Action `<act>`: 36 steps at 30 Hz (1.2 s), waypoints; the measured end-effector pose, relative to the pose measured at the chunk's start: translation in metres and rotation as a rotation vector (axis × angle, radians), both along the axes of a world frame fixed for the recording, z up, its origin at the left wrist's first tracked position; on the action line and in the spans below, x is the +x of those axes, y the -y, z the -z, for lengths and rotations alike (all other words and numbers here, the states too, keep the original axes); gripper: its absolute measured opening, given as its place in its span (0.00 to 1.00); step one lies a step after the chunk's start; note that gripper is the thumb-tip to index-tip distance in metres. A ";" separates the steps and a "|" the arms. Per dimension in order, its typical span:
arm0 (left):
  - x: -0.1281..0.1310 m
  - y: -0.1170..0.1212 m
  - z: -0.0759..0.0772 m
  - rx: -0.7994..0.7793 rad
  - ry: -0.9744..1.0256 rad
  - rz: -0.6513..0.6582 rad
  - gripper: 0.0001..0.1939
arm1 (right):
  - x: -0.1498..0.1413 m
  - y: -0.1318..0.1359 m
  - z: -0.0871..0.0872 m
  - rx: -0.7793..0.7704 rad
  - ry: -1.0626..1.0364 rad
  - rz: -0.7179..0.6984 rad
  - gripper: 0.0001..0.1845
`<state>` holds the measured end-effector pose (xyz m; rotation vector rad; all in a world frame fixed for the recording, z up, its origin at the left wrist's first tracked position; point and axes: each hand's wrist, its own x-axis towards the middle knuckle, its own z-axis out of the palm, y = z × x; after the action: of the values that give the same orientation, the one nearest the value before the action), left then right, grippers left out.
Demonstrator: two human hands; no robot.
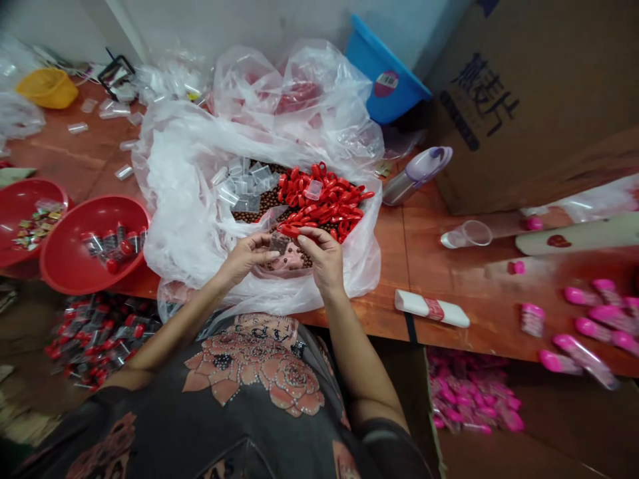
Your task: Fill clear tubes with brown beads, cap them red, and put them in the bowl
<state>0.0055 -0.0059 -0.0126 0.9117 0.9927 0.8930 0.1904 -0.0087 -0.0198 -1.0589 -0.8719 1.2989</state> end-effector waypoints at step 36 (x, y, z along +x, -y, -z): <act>-0.005 0.010 -0.025 0.075 -0.118 -0.019 0.21 | 0.015 0.006 -0.005 0.592 0.962 -0.263 0.33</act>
<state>0.0010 -0.0163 0.0120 1.0297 1.0757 0.9058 0.2056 -0.0145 -0.0150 -1.0798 -2.0231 0.5825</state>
